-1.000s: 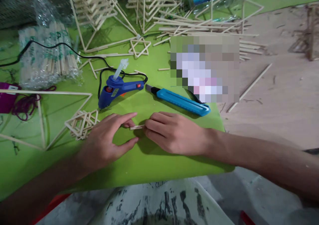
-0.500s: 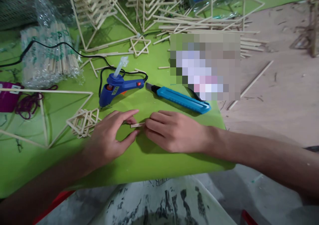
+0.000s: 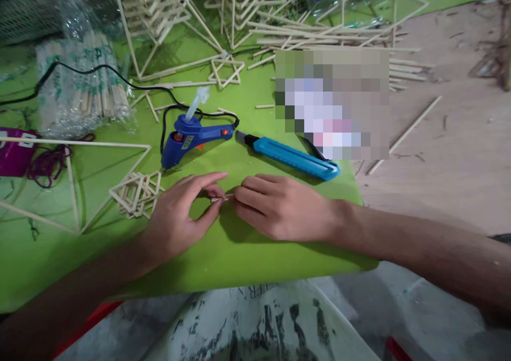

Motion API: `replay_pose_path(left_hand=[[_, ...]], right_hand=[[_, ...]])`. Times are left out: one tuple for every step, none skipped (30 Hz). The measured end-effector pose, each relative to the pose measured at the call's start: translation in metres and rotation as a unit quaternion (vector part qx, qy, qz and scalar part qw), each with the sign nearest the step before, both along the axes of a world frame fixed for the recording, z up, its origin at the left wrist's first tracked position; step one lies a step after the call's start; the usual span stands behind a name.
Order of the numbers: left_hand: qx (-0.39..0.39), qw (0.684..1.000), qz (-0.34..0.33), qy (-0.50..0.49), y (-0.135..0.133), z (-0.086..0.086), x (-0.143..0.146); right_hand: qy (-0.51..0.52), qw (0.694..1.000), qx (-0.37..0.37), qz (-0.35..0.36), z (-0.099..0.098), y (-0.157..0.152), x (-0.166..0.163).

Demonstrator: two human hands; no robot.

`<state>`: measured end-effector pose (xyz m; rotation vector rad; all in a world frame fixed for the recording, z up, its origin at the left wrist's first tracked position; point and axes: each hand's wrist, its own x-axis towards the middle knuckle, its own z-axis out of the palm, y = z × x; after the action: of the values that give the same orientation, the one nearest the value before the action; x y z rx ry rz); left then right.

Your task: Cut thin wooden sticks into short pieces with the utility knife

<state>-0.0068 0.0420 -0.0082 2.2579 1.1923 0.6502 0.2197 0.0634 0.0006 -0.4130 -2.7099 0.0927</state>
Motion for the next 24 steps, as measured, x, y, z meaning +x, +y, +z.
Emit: replay_pose_path(left_hand=[[0.001, 1.000, 0.000, 0.001, 0.000, 0.000, 0.000], [0.002, 1.000, 0.000, 0.002, 0.000, 0.000, 0.000], [0.006, 1.000, 0.000, 0.003, 0.000, 0.000, 0.000], [0.011, 1.000, -0.002, 0.005, 0.000, 0.000, 0.001], [0.016, 1.000, -0.004, 0.008, 0.000, 0.000, 0.001], [0.023, 1.000, -0.006, 0.012, -0.001, -0.001, 0.001], [0.029, 0.999, -0.007, 0.017, -0.001, -0.001, 0.001], [0.034, 0.999, -0.008, 0.023, -0.001, 0.000, 0.000], [0.038, 0.999, -0.008, 0.027, -0.002, 0.001, 0.000], [0.039, 0.999, -0.008, 0.030, -0.002, 0.002, -0.001], [0.040, 0.999, -0.008, 0.030, -0.003, 0.004, -0.003], [0.039, 0.999, -0.006, 0.029, -0.003, 0.006, -0.004], [0.039, 0.999, -0.001, 0.030, -0.003, 0.008, -0.006], [0.040, 0.999, 0.006, 0.034, -0.003, 0.010, -0.008], [0.044, 0.998, 0.015, 0.042, -0.003, 0.012, -0.010], [0.050, 0.997, 0.024, 0.053, -0.002, 0.013, -0.011], [0.055, 0.996, 0.031, 0.065, -0.002, 0.013, -0.013], [0.060, 0.995, 0.034, 0.076, -0.002, 0.013, -0.014], [0.065, 0.994, 0.036, 0.085, -0.002, 0.013, -0.014], [0.069, 0.993, 0.035, 0.092, -0.002, 0.012, -0.015], [0.073, 0.992, 0.036, 0.098, -0.002, 0.010, -0.014], [0.075, 0.991, 0.036, 0.103, -0.003, 0.009, -0.014], [0.076, 0.991, 0.037, 0.107, -0.003, 0.007, -0.013], [0.077, 0.990, 0.038, 0.111, -0.003, 0.006, -0.012]], right_hand=[[0.001, 1.000, -0.001, 0.001, 0.000, 0.000, 0.000], [0.000, 1.000, -0.002, 0.002, 0.000, 0.000, 0.000], [0.000, 1.000, -0.002, 0.003, 0.000, 0.000, 0.000], [-0.001, 1.000, -0.002, 0.003, 0.001, 0.000, 0.000], [-0.001, 1.000, -0.002, 0.002, 0.001, 0.001, 0.000], [-0.001, 1.000, -0.002, 0.002, 0.001, 0.001, 0.000], [0.000, 1.000, -0.002, 0.002, 0.001, 0.001, 0.000], [0.000, 1.000, -0.003, 0.003, 0.001, 0.001, 0.000], [0.001, 1.000, -0.004, 0.003, 0.001, 0.001, 0.000], [0.003, 1.000, -0.005, 0.004, 0.000, 0.001, 0.000], [0.005, 1.000, -0.007, 0.006, 0.000, 0.000, 0.000], [0.008, 1.000, -0.009, 0.006, 0.000, 0.000, 0.000], [0.010, 1.000, -0.011, 0.007, 0.000, 0.000, 0.001], [0.012, 1.000, -0.012, 0.009, -0.001, 0.000, 0.001], [0.013, 1.000, -0.014, 0.010, -0.001, 0.000, 0.001], [0.012, 1.000, -0.014, 0.010, -0.001, 0.000, 0.001], [0.011, 1.000, -0.014, 0.010, -0.001, 0.000, 0.001], [0.010, 1.000, -0.013, 0.010, -0.001, 0.000, 0.001], [0.008, 1.000, -0.011, 0.010, -0.001, 0.000, 0.001], [0.007, 1.000, -0.009, 0.009, 0.000, 0.001, 0.001], [0.007, 1.000, -0.007, 0.007, 0.000, 0.001, 0.001], [0.007, 1.000, -0.004, 0.005, -0.001, 0.001, 0.001], [0.006, 1.000, -0.003, 0.003, -0.001, 0.001, 0.001], [0.005, 1.000, -0.001, 0.002, -0.001, 0.000, 0.001]])
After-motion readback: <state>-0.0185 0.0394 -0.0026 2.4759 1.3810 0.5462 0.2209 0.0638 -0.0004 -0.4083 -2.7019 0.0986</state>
